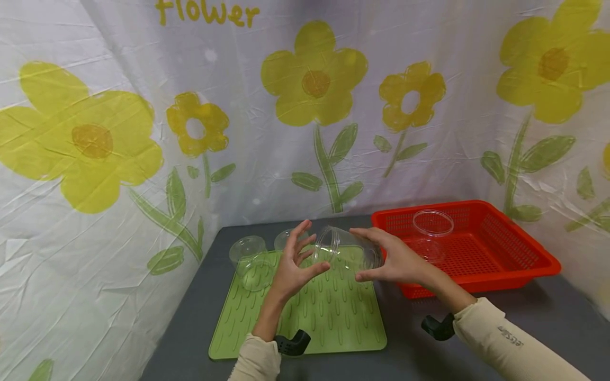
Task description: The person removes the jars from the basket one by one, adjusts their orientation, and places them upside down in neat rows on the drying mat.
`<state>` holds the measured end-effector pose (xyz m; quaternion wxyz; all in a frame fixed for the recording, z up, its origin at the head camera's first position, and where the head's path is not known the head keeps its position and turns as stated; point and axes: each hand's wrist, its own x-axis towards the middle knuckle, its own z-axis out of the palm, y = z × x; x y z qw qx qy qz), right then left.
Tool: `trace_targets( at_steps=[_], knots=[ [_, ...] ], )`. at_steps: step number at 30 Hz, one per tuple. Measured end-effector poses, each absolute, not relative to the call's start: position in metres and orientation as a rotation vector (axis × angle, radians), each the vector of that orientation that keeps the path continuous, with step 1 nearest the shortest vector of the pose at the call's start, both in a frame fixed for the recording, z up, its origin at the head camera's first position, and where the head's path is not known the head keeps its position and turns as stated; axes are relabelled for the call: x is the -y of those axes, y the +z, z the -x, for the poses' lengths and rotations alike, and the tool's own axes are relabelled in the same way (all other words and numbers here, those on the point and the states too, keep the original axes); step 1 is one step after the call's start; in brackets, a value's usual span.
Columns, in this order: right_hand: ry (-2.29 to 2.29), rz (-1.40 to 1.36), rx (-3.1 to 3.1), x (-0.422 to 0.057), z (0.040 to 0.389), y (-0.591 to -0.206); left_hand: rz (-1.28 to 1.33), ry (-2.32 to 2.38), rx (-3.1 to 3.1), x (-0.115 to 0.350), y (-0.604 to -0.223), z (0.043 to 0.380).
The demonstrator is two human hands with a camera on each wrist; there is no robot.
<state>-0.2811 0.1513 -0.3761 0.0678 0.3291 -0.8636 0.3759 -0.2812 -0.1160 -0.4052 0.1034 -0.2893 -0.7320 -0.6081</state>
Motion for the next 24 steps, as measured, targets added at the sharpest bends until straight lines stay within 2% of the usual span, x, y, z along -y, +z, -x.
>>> trace_targets(
  at_steps=[9,15,24],
  knots=[
    [0.724,-1.07,2.638,-0.151,0.281,-0.378,0.766,-1.366,2.495,0.11,-0.395,0.275],
    [0.615,-1.078,2.626,-0.15,0.279,-0.377,0.756,-1.429,2.536,0.105,-0.402,0.275],
    [0.58,-1.059,2.626,-0.149,0.277,-0.376,0.799,-1.562,2.473,0.099,-0.382,0.257]
  ],
)
